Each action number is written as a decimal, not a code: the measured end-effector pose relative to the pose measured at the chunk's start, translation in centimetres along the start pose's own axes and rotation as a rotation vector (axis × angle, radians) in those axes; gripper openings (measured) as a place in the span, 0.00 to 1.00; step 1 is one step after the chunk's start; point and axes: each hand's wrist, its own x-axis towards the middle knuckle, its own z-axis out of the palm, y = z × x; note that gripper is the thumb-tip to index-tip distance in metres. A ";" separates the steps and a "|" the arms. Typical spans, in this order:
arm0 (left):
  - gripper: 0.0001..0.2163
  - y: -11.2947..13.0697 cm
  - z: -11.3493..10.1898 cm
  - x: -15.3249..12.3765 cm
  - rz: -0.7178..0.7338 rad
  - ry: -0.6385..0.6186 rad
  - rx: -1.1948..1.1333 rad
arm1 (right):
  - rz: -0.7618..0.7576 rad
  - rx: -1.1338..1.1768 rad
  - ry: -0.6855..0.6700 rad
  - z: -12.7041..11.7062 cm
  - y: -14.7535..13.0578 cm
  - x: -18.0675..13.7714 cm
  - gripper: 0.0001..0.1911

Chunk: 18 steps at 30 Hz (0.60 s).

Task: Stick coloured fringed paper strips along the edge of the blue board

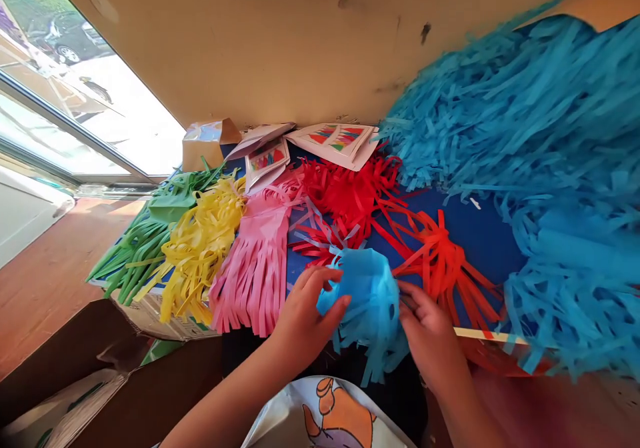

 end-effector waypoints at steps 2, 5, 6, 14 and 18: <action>0.17 0.6 0.2 -1.2 -0.106 -0.103 -0.282 | -0.313 -0.318 0.155 -0.1 -0.3 -1.5 0.17; 0.25 1.1 0.8 -2.3 -0.229 -0.207 -0.846 | -0.848 -0.727 0.254 0.7 -1.0 -4.0 0.13; 0.26 1.1 1.0 -2.3 -0.265 -0.216 -0.993 | -1.003 -0.816 0.253 1.0 -1.3 -4.6 0.13; 0.18 0.6 1.1 -1.5 -0.534 -0.101 -0.974 | -1.101 -0.815 0.185 2.0 -3.4 -5.5 0.11; 0.20 0.5 1.1 -1.9 -0.558 -0.174 -0.973 | -1.044 -0.685 0.214 2.4 -2.9 -4.2 0.12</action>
